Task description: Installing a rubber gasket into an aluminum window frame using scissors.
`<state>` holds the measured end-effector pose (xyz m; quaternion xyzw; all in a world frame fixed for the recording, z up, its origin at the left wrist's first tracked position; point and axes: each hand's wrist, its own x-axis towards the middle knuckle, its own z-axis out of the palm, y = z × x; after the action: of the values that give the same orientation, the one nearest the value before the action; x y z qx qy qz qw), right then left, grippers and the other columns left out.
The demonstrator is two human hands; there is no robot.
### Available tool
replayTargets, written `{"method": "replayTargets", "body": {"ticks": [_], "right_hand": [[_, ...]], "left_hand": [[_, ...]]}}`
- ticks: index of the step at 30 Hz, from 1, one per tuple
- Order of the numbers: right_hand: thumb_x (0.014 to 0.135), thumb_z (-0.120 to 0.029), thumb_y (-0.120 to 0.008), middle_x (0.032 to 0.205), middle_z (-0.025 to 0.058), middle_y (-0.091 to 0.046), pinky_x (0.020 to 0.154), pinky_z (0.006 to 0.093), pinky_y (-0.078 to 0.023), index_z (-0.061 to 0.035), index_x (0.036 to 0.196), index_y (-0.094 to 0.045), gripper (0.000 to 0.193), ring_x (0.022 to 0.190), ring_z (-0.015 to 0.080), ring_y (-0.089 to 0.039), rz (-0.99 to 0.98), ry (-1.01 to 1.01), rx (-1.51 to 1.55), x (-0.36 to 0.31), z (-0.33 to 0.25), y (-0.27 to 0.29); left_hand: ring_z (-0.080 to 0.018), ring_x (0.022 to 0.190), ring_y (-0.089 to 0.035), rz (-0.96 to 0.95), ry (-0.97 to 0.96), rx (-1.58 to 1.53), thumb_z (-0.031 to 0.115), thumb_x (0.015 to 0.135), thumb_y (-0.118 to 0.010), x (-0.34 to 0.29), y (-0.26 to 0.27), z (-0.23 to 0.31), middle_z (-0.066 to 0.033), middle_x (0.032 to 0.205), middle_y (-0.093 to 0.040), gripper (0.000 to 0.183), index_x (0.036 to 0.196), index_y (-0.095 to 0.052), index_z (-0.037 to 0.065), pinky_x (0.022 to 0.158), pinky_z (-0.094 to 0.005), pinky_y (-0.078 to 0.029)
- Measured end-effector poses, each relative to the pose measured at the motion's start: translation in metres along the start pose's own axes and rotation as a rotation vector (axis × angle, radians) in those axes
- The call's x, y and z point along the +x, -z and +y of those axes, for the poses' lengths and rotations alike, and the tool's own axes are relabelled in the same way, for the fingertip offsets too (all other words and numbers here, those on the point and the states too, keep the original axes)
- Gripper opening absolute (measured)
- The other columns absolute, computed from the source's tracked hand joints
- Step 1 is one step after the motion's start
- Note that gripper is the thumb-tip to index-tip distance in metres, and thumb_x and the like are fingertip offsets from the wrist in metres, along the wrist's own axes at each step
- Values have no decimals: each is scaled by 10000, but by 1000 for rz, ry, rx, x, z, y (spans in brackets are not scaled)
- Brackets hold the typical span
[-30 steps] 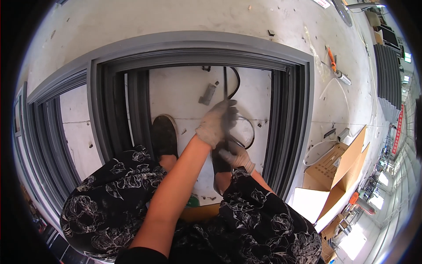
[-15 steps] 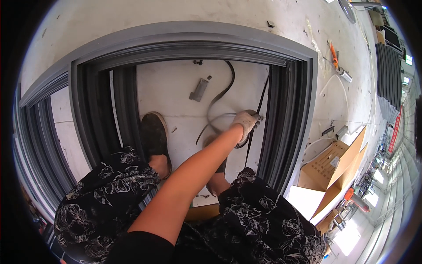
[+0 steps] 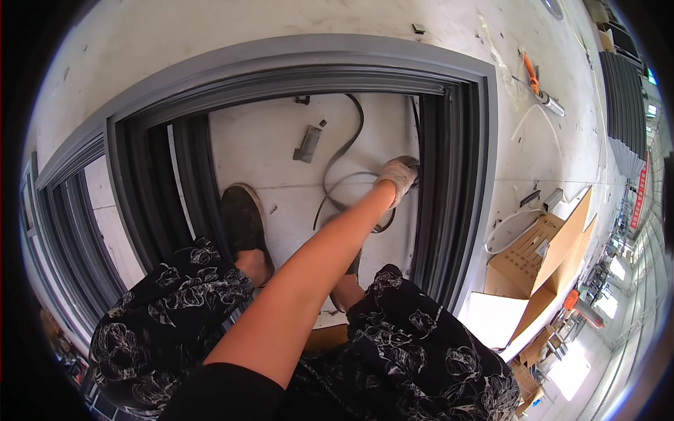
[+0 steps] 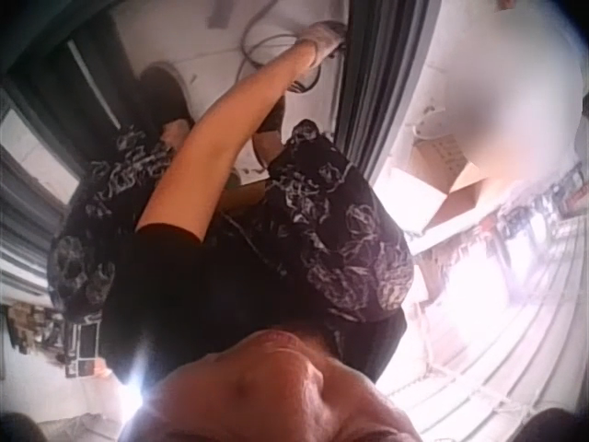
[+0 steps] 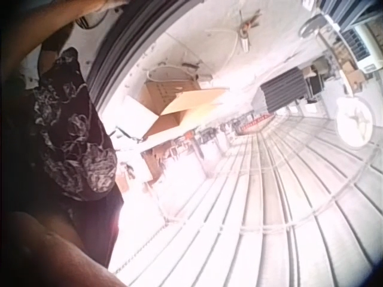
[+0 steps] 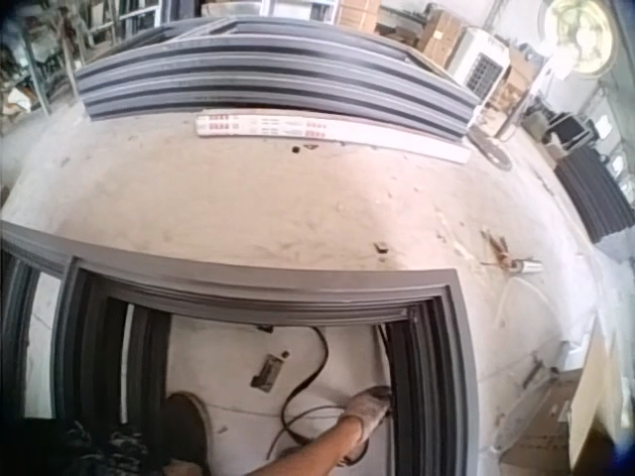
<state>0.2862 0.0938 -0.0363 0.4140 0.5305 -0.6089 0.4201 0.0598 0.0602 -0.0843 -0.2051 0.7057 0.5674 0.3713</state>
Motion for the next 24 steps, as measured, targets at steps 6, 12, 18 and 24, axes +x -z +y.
{"method": "replayTargets", "body": {"ticks": [6,12,18,24], "right_hand": [[812,-281,-635,900,120,-664,799,286,-465,-26,1119,-603,400,864,189,-623,-7,35,55,24,-14,-5],[810,-282,-636,891,121,-666,793,286,-468,-27,1116,-605,399,858,187,-625,-64,56,78,31,-19,-23],[809,-282,-637,882,122,-667,787,286,-470,-27,1113,-607,398,851,185,-628,-9,102,-47,15,-30,27],[741,-262,-688,1109,198,-586,870,389,-452,-39,1176,-558,505,1015,345,-566,504,1077,-952,-27,-130,58]], "left_hand": [[-253,970,-598,-78,39,-477,183,865,-470,-49,2,14,-146,1059,-621,311,1146,-564,86,803,-306,-467],[-323,927,-590,848,-171,359,292,785,-560,-99,32,-77,-175,1021,-617,346,1030,-601,52,803,-416,-465],[-330,881,-599,561,53,674,225,797,-590,-125,82,-95,-173,943,-630,280,1007,-606,40,759,-415,-478],[-330,856,-599,435,-257,654,202,821,-566,-154,122,-13,-191,943,-621,238,1021,-622,84,757,-382,-472]]}}
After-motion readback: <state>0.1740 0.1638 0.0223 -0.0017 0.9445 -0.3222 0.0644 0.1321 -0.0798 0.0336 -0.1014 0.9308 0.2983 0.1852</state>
